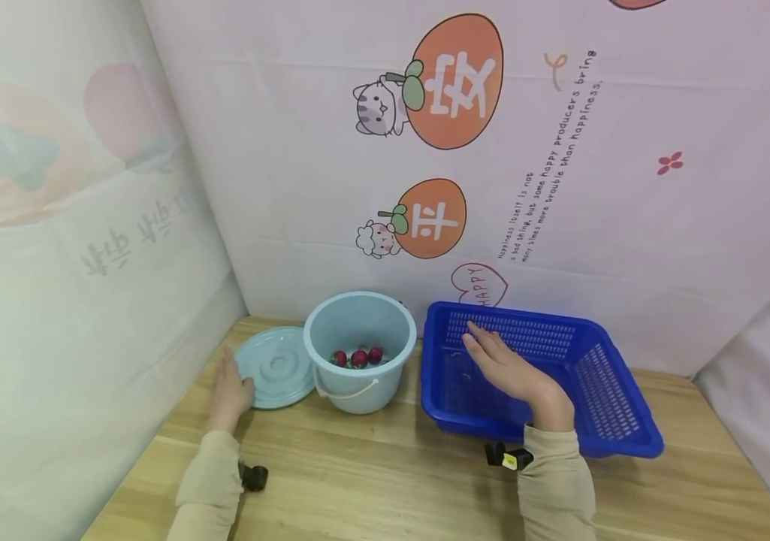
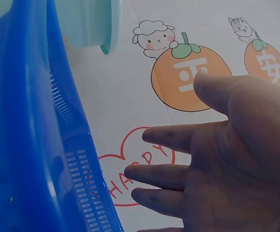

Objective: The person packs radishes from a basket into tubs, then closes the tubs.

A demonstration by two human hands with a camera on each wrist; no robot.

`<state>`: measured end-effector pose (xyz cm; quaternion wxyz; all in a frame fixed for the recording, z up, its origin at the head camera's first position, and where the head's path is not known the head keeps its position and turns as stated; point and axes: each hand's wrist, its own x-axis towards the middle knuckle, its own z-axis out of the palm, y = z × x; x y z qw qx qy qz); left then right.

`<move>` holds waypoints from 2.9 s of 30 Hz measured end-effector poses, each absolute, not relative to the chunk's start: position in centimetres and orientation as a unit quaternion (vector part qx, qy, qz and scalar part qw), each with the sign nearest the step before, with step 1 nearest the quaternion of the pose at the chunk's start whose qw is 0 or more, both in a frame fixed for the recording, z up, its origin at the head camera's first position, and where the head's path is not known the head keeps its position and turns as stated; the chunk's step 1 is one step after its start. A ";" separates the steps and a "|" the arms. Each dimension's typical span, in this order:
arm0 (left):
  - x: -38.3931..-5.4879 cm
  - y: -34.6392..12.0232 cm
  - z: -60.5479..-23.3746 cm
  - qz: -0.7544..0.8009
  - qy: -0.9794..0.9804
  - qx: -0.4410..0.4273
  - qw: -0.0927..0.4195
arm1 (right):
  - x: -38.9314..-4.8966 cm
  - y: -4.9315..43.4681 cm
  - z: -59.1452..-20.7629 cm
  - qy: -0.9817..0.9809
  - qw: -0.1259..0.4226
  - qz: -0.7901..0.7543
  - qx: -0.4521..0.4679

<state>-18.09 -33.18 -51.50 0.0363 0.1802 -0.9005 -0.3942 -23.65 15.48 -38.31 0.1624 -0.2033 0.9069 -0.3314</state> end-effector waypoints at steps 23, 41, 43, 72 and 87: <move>-16.7 -33.9 -46.7 -0.512 -0.784 0.211 0.280 | -23.4 14.9 -38.3 0.900 0.120 -0.354 -0.225; -14.0 -31.1 -39.2 -0.422 -0.833 0.095 0.344 | -22.6 13.4 -37.5 0.885 0.084 -0.371 -0.269; -13.7 -30.4 -38.7 -0.389 -0.828 0.061 0.400 | -22.3 13.0 -37.3 0.883 0.074 -0.375 -0.271; -16.0 -19.8 -40.6 -0.391 -0.759 -0.341 0.394 | -22.2 8.1 -38.5 0.812 0.111 -0.512 -0.258; -15.7 -20.6 -42.3 -0.392 -0.899 -0.116 0.157 | -21.7 6.3 -39.7 0.818 0.056 -0.488 -0.298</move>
